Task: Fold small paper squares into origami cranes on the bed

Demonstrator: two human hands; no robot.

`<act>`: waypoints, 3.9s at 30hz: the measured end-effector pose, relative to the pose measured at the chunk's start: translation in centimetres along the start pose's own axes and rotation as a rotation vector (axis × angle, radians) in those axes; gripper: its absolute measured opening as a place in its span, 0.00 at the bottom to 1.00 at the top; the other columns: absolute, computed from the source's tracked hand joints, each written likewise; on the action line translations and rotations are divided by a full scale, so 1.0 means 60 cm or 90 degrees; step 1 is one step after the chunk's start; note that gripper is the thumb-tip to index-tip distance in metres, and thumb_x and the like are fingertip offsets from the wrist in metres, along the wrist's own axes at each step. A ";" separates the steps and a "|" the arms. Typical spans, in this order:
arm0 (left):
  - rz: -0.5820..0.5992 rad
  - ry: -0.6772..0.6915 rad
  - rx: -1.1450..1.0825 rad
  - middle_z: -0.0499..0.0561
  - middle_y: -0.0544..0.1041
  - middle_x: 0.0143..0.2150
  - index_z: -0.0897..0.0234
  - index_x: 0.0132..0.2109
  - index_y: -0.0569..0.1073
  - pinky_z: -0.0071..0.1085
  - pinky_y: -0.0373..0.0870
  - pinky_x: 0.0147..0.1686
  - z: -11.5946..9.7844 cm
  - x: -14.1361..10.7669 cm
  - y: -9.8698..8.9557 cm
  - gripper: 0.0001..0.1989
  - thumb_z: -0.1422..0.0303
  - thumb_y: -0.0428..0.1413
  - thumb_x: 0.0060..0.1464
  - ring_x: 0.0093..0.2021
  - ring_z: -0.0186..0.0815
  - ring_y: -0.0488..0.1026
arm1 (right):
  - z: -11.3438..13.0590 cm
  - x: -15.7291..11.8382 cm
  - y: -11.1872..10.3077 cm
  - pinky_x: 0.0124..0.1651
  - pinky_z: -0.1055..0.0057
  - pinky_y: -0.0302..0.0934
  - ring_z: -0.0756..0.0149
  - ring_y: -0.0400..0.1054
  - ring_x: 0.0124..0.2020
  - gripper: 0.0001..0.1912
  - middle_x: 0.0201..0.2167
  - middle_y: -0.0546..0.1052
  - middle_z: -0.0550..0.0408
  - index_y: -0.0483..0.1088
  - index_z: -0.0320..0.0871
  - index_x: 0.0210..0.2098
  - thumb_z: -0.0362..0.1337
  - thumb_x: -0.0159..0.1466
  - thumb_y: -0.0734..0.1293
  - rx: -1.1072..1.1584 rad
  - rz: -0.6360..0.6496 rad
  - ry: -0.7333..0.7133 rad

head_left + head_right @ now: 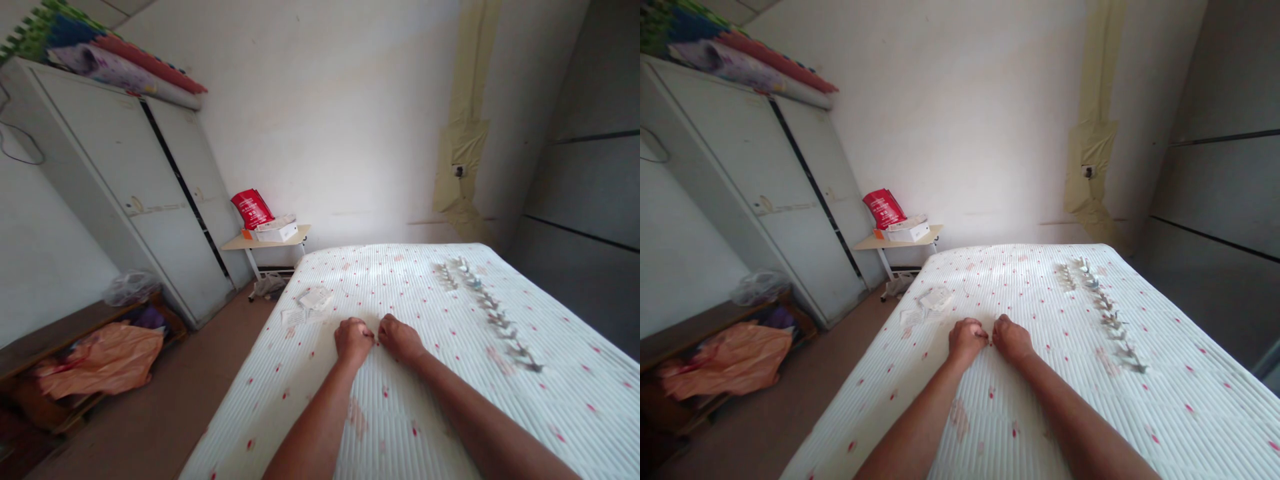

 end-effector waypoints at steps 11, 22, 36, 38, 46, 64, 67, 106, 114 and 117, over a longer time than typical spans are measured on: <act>0.008 -0.026 -0.032 0.42 0.76 0.41 0.52 0.29 0.78 0.25 0.64 0.41 -0.001 0.000 -0.002 0.05 0.68 0.57 0.42 0.41 0.32 0.71 | -0.020 0.009 -0.002 0.30 0.77 0.50 0.70 0.66 0.32 0.05 0.33 0.73 0.54 0.69 0.41 0.28 0.31 0.54 0.61 0.127 -0.017 0.043; -0.013 -0.015 -0.034 0.43 0.76 0.39 0.55 0.28 0.78 0.24 0.63 0.39 -0.002 -0.002 -0.001 0.05 0.65 0.56 0.44 0.40 0.31 0.71 | -0.045 0.017 0.002 0.31 0.77 0.53 0.70 0.65 0.30 0.04 0.29 0.73 0.56 0.69 0.40 0.26 0.35 0.51 0.65 0.258 -0.044 0.047; 0.004 -0.015 -0.022 0.42 0.76 0.40 0.52 0.29 0.78 0.24 0.64 0.39 -0.001 0.000 0.001 0.05 0.67 0.57 0.42 0.41 0.32 0.71 | -0.024 0.007 0.000 0.31 0.77 0.52 0.69 0.65 0.33 0.08 0.35 0.70 0.53 0.69 0.41 0.31 0.33 0.49 0.66 0.151 -0.041 0.073; 0.003 -0.016 -0.025 0.42 0.76 0.40 0.53 0.29 0.77 0.24 0.63 0.39 0.000 0.000 0.001 0.05 0.67 0.57 0.43 0.41 0.31 0.71 | -0.031 0.011 0.003 0.32 0.76 0.53 0.69 0.66 0.34 0.09 0.35 0.71 0.53 0.69 0.40 0.32 0.31 0.49 0.64 0.166 -0.047 0.071; -0.016 -0.012 -0.039 0.42 0.76 0.39 0.53 0.29 0.78 0.25 0.63 0.40 0.001 -0.001 0.002 0.04 0.66 0.57 0.42 0.40 0.31 0.71 | -0.045 0.017 0.004 0.34 0.77 0.55 0.70 0.66 0.33 0.06 0.32 0.73 0.54 0.69 0.41 0.30 0.33 0.51 0.64 0.249 -0.044 0.052; 0.024 -0.013 -0.047 0.41 0.75 0.40 0.51 0.29 0.77 0.26 0.64 0.44 0.007 0.005 0.004 0.09 0.71 0.57 0.39 0.43 0.33 0.70 | -0.022 0.009 0.002 0.29 0.76 0.51 0.69 0.65 0.32 0.09 0.36 0.69 0.54 0.69 0.42 0.31 0.37 0.50 0.67 0.134 -0.031 0.090; 0.037 -0.008 -0.056 0.41 0.75 0.41 0.50 0.30 0.78 0.26 0.64 0.45 0.009 0.006 0.003 0.10 0.71 0.58 0.38 0.43 0.33 0.70 | -0.022 0.009 0.001 0.29 0.76 0.51 0.69 0.65 0.32 0.09 0.36 0.70 0.54 0.69 0.42 0.31 0.38 0.49 0.67 0.133 -0.030 0.093; 0.007 -0.005 -0.063 0.41 0.76 0.39 0.52 0.29 0.78 0.25 0.63 0.41 0.004 0.002 0.001 0.07 0.69 0.57 0.41 0.40 0.31 0.71 | -0.026 0.012 0.003 0.29 0.74 0.52 0.67 0.66 0.30 0.09 0.34 0.71 0.51 0.69 0.42 0.30 0.39 0.50 0.66 0.138 -0.074 0.077; -0.032 0.022 -0.065 0.42 0.75 0.39 0.54 0.28 0.76 0.27 0.62 0.43 0.007 -0.004 0.004 0.04 0.70 0.58 0.42 0.42 0.32 0.69 | -0.045 0.020 0.010 0.40 0.75 0.56 0.67 0.67 0.39 0.15 0.40 0.73 0.51 0.72 0.43 0.38 0.30 0.53 0.61 0.189 -0.057 0.024; -0.047 0.030 -0.056 0.44 0.75 0.39 0.57 0.31 0.75 0.27 0.61 0.44 0.006 -0.007 0.003 0.05 0.69 0.58 0.42 0.43 0.33 0.68 | -0.042 0.013 0.008 0.43 0.75 0.56 0.68 0.67 0.42 0.19 0.44 0.71 0.52 0.71 0.44 0.42 0.27 0.54 0.57 0.189 -0.044 -0.023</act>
Point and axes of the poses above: each hand's wrist, its own x-axis towards the middle knuckle, its own y-axis out of the palm, z = x × y, the point moved 3 cm from there along x, towards the middle knuckle
